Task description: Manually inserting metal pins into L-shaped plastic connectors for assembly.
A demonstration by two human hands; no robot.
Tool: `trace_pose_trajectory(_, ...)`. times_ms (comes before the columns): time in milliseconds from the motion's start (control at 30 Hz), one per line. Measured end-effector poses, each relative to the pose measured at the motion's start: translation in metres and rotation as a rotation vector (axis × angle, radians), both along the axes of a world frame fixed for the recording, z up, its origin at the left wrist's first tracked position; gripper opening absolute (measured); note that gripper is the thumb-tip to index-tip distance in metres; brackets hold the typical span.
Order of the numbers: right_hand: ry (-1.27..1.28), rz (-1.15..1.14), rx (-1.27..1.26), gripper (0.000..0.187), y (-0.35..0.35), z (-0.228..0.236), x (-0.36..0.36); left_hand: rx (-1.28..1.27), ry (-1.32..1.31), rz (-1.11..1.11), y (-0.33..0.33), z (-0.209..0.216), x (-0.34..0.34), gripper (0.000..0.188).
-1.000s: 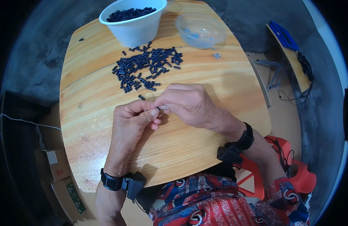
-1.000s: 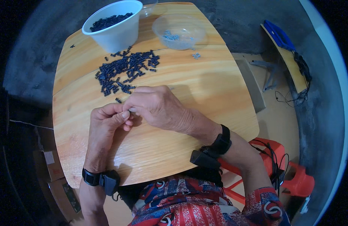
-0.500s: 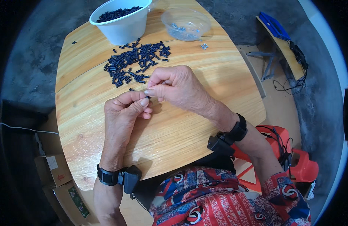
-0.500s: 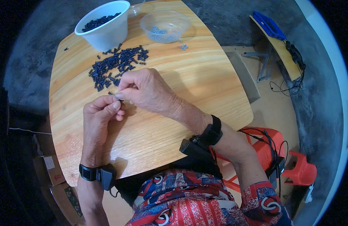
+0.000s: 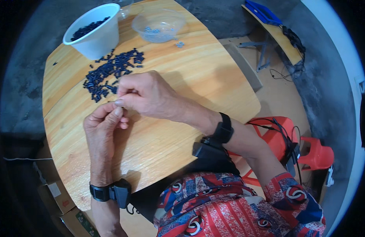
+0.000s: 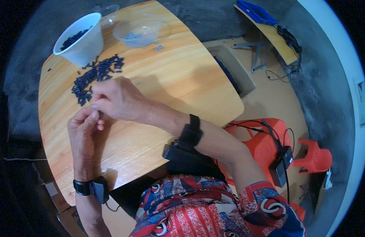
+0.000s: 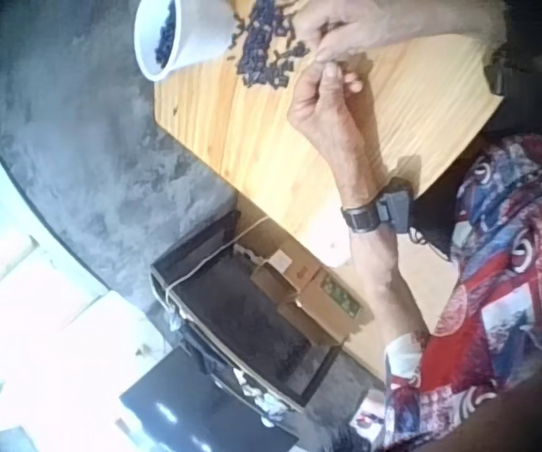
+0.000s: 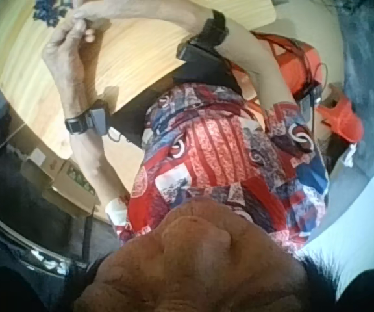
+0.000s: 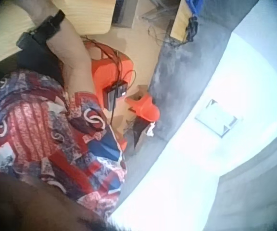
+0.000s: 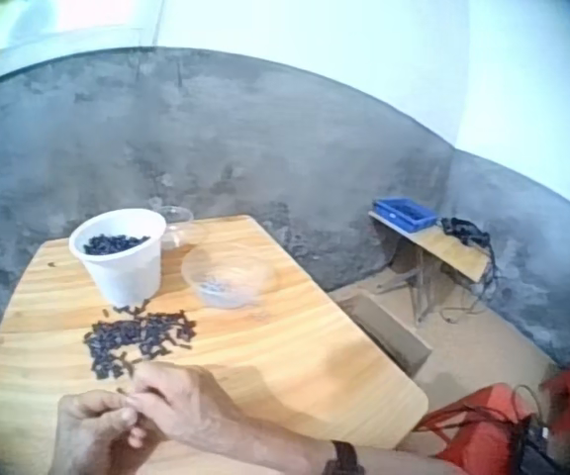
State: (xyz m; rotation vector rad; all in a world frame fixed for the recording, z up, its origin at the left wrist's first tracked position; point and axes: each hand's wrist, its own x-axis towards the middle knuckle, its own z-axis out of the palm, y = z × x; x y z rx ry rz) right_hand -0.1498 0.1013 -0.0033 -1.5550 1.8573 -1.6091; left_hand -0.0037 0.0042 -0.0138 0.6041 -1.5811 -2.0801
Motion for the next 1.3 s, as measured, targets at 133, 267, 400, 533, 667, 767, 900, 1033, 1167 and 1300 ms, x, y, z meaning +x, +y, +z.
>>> trace_pose_trajectory(133,0.212,0.010,-0.017,0.013,-0.001,0.011,-0.003,-0.071,0.010,-0.012,-0.003,-0.001,0.003,0.013)
trace_pose_trajectory(267,0.215,0.014,-0.013,0.013,-0.003,0.018,-0.005,-0.053,0.031,-0.032,-0.010,-0.011,0.004,0.013)
trace_pose_trajectory(400,0.250,0.009,-0.013,0.011,-0.005,0.020,-0.001,-0.118,-0.026,-0.103,-0.032,-0.019,0.013,0.015)
trace_pose_trajectory(533,0.401,-0.041,0.049,0.011,-0.006,0.019,-0.004,-0.090,-0.021,-0.116,-0.034,-0.024,0.007,0.016)
trace_pose_trajectory(667,0.404,-0.006,0.046,0.012,-0.009,0.020,-0.005,-0.074,-0.053,-0.114,-0.038,-0.017,0.007,0.017)
trace_pose_trajectory(767,0.548,-0.002,0.001,0.014,-0.026,0.016,-0.007,-0.018,-0.037,-0.118,-0.040,-0.019,0.007,0.017)
trace_pose_trajectory(900,0.578,0.080,0.074,0.017,-0.034,0.019,-0.017,0.171,0.056,-0.062,-0.017,-0.004,0.000,0.015)
trace_pose_trajectory(1033,0.265,0.203,0.128,0.014,-0.013,0.027,-0.021,0.364,0.084,-0.121,-0.009,0.003,0.002,0.011)
trace_pose_trajectory(1167,-0.168,0.274,0.320,0.013,-0.007,0.029,-0.018,0.286,-0.048,-0.077,-0.006,0.008,0.006,0.014)
trace_pose_trajectory(1300,-0.411,0.328,0.368,0.014,-0.010,0.020,-0.019,0.252,-0.076,-0.084,-0.010,0.007,0.009,0.014)
